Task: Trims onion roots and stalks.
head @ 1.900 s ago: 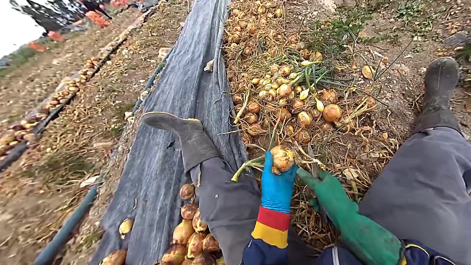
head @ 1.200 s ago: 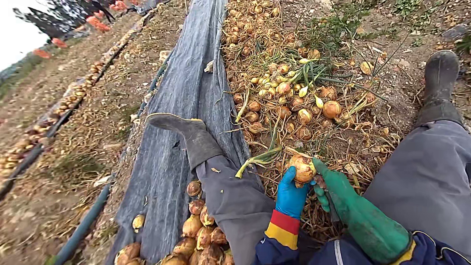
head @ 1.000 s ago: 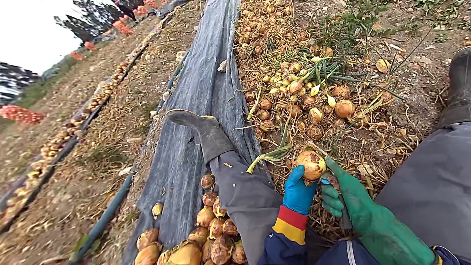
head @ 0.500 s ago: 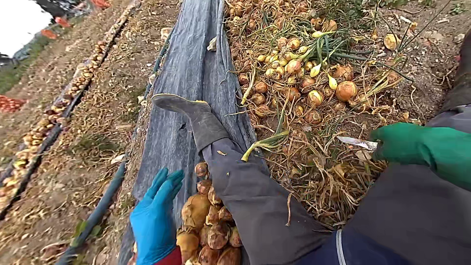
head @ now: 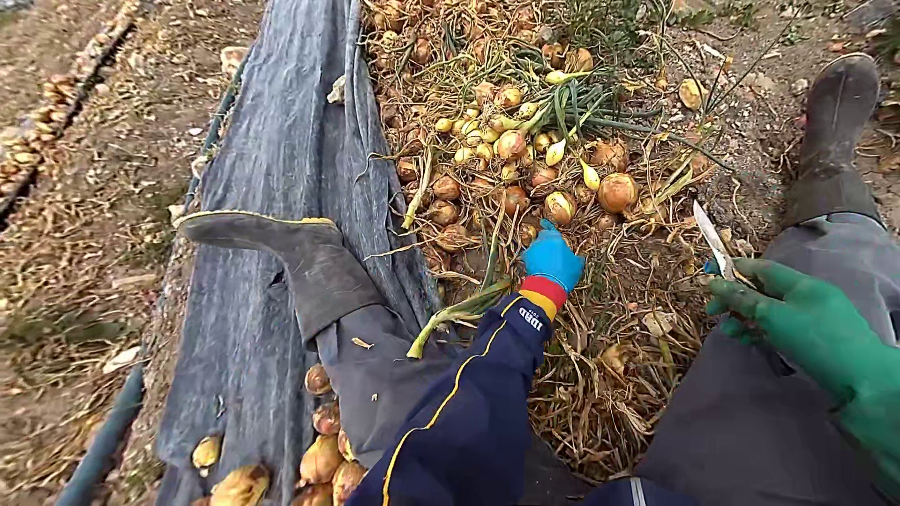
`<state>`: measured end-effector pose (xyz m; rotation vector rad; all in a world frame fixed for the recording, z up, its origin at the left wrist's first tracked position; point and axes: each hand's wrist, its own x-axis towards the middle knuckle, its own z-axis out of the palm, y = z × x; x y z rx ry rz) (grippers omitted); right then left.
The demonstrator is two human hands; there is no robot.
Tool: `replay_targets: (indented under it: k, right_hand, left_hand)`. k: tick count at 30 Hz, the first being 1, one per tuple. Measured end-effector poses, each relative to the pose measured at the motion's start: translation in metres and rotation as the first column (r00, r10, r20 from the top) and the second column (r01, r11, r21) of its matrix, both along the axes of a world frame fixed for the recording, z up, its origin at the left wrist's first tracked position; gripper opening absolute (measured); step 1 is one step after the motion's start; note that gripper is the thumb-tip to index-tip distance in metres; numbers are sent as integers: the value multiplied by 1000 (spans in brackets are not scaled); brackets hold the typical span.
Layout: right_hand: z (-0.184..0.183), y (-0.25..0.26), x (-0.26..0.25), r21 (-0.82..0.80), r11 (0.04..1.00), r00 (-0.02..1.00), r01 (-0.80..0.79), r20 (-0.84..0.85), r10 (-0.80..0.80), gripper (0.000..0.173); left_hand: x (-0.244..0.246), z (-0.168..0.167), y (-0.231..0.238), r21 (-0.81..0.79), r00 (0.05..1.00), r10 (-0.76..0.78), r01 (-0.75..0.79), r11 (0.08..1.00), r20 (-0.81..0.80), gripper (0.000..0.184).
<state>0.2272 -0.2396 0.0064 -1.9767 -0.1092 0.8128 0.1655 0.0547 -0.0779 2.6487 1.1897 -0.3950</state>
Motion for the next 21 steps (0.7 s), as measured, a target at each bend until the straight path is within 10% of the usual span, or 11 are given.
replay_targets:
  k: [7, 11, 13, 21]
  right_hand:
    - [-17, 41, -39, 216, 974, 974, 67, -225, -17, 35]
    - [-17, 42, -62, 210, 977, 921, 48, -388, 38, 37]
    - [-21, 43, -78, 175, 985, 898, 7, -434, 70, 40]
    - [-18, 89, -103, 115, 988, 834, -105, -531, 150, 70]
  left_hand:
    - [-4, -1, 41, -321, 971, 176, -117, 940, 161, 98]
    - [-55, 13, 55, -926, 655, 688, 47, 375, 312, 57]
    - [-89, 31, 44, -956, 538, 800, 255, 144, 265, 53]
    - [-187, 41, -28, -893, 552, 775, 449, 35, 308, 61]
